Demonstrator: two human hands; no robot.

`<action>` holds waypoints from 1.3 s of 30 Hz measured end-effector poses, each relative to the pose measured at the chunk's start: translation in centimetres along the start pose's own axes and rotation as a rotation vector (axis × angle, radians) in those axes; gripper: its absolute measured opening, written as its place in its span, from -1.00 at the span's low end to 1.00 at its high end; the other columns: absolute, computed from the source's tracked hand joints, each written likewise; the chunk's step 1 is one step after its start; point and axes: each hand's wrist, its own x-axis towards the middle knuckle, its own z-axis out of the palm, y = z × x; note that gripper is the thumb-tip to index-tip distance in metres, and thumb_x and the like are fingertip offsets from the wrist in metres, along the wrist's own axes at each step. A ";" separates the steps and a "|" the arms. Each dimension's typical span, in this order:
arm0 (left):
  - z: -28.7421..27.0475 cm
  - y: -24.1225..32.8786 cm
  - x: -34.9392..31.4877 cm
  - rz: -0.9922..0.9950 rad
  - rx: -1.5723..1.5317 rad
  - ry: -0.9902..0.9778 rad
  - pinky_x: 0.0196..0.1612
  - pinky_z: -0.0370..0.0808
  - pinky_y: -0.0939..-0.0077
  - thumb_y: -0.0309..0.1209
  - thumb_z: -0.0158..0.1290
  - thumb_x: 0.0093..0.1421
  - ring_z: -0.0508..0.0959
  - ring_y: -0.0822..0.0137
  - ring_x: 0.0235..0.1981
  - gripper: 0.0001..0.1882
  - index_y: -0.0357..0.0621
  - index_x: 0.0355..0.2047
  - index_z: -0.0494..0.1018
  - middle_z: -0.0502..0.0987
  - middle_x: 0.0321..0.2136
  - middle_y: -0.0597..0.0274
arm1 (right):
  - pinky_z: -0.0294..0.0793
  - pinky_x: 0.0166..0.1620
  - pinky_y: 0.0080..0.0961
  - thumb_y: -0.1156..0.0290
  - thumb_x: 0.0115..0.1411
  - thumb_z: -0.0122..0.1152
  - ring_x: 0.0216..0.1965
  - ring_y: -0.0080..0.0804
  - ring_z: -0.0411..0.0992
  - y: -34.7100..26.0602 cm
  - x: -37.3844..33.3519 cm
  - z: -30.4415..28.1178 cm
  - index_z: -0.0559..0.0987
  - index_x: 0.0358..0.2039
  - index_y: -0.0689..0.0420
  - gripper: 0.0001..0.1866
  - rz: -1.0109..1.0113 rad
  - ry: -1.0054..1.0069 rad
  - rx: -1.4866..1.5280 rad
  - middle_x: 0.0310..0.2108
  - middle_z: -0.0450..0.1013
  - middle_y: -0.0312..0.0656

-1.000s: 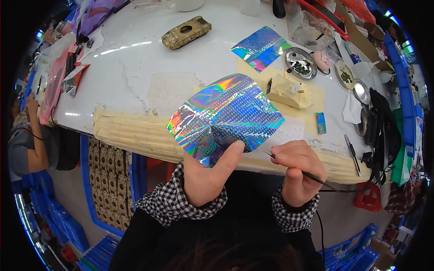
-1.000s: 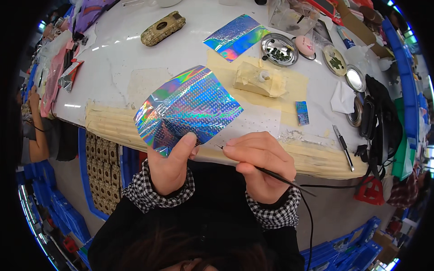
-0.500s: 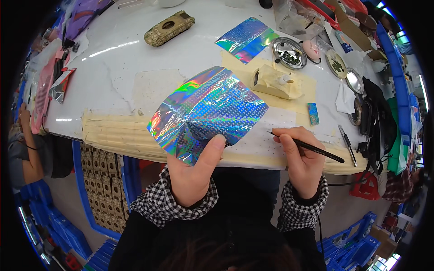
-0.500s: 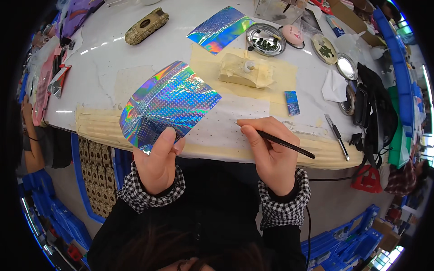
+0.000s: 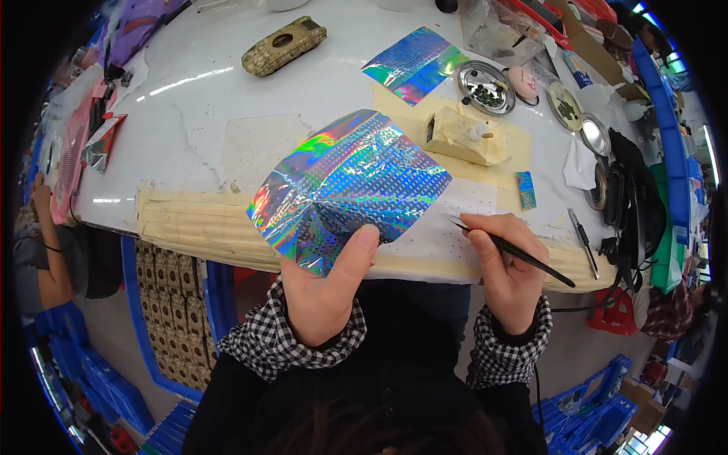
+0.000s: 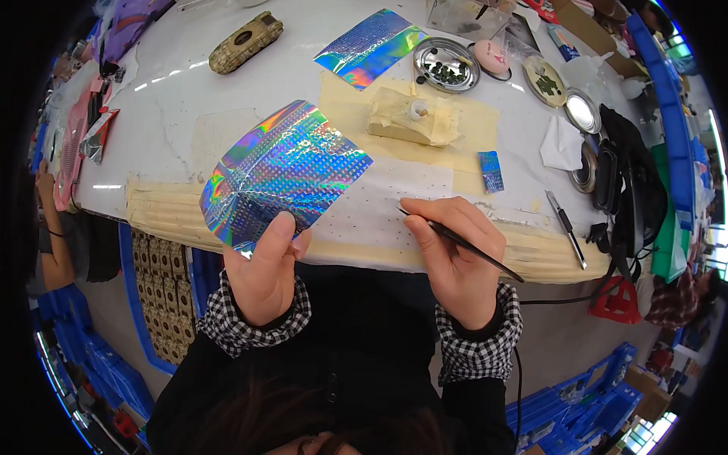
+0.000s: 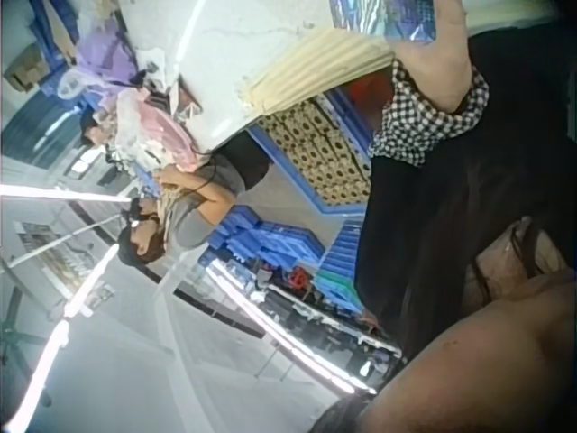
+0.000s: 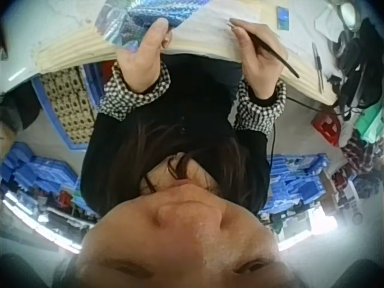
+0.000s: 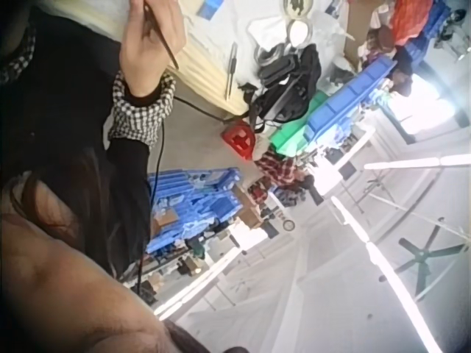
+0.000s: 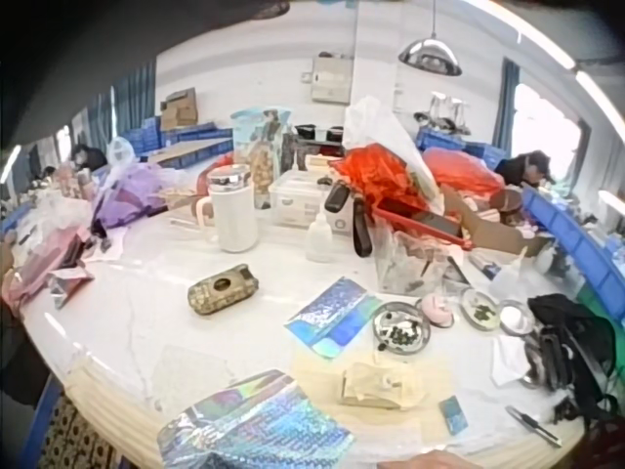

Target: Marking specific points on an iridescent sheet of material using a pen and a template paper on a workbench.

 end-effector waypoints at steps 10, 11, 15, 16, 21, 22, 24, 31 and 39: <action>0.3 0.1 0.0 -0.002 0.110 0.011 -0.50 0.27 0.59 -0.56 -0.03 0.12 0.34 0.47 -0.47 -0.61 -0.19 -0.03 0.18 0.40 -0.29 0.19 | 0.33 -0.42 -0.66 0.56 0.08 0.18 -0.49 -0.48 0.38 0.5 0.0 0.4 0.57 -0.36 0.28 -0.90 0.080 -0.005 0.115 -0.51 0.47 -0.16; 0.3 0.1 0.0 -0.002 0.108 0.009 -0.50 0.27 0.59 -0.56 -0.03 0.12 0.34 0.47 -0.47 -0.61 -0.19 -0.03 0.18 0.40 -0.29 0.19 | 0.33 -0.42 -0.66 0.56 0.08 0.17 -0.49 -0.48 0.38 0.6 0.0 0.4 0.57 -0.37 0.28 -0.90 0.083 0.003 0.126 -0.51 0.47 -0.16; 0.3 0.0 0.1 0.006 0.129 0.010 -0.50 0.28 0.59 -0.55 -0.03 0.12 0.33 0.47 -0.48 -0.63 -0.19 -0.04 0.20 0.40 -0.30 0.20 | 0.33 -0.42 -0.65 0.56 0.09 0.17 -0.50 -0.47 0.38 0.7 0.0 0.5 0.58 -0.37 0.28 -0.91 0.075 0.001 0.116 -0.52 0.47 -0.17; 0.3 0.1 0.1 0.011 0.127 0.008 -0.49 0.28 0.59 -0.55 -0.03 0.13 0.33 0.47 -0.48 -0.63 -0.20 -0.05 0.20 0.40 -0.30 0.20 | 0.33 -0.42 -0.64 0.56 0.09 0.17 -0.50 -0.47 0.38 0.7 0.0 0.5 0.58 -0.37 0.28 -0.91 0.076 0.002 0.118 -0.52 0.47 -0.17; 0.6 0.3 0.1 -0.017 0.082 0.026 -0.49 0.28 0.59 -0.55 -0.02 0.12 0.35 0.47 -0.45 -0.65 -0.19 -0.07 0.23 0.41 -0.29 0.22 | 0.31 -0.45 -0.66 0.57 0.08 0.18 -0.51 -0.48 0.38 0.5 0.1 0.4 0.58 -0.37 0.28 -0.91 0.027 -0.005 0.052 -0.52 0.47 -0.17; 0.6 0.3 0.0 -0.022 0.074 0.032 -0.49 0.28 0.59 -0.55 -0.01 0.12 0.35 0.47 -0.44 -0.65 -0.19 -0.07 0.24 0.41 -0.29 0.22 | 0.31 -0.46 -0.67 0.57 0.07 0.18 -0.51 -0.48 0.38 0.3 0.2 0.4 0.58 -0.37 0.28 -0.90 0.022 -0.009 0.026 -0.52 0.47 -0.17; 0.7 0.3 0.1 -0.014 0.068 0.037 -0.49 0.28 0.59 -0.56 -0.01 0.12 0.37 0.47 -0.42 -0.66 -0.18 -0.07 0.25 0.41 -0.28 0.23 | 0.30 -0.48 -0.68 0.57 0.06 0.20 -0.52 -0.49 0.37 0.0 0.3 0.2 0.58 -0.37 0.28 -0.90 0.000 -0.024 -0.036 -0.52 0.46 -0.17; 0.7 0.2 0.0 -0.016 0.070 0.039 -0.48 0.28 0.60 -0.56 0.00 0.12 0.36 0.49 -0.40 -0.65 -0.16 -0.07 0.25 0.41 -0.27 0.26 | 0.31 -0.47 -0.69 0.58 0.04 0.22 -0.53 -0.49 0.36 0.2 0.4 0.1 0.57 -0.36 0.29 -0.88 -0.056 0.003 -0.066 -0.51 0.46 -0.17; 0.5 0.1 -0.1 -0.016 0.003 0.049 -0.15 0.40 0.56 -0.64 0.06 0.07 0.47 0.44 -0.23 -0.62 -0.31 -0.08 0.28 0.45 -0.23 0.21 | 0.39 -0.41 -0.57 0.46 -0.01 0.29 -0.44 -0.35 0.42 -1.6 -0.6 -0.8 0.58 -0.32 0.24 -0.78 -0.205 0.107 -0.034 -0.40 0.48 -0.10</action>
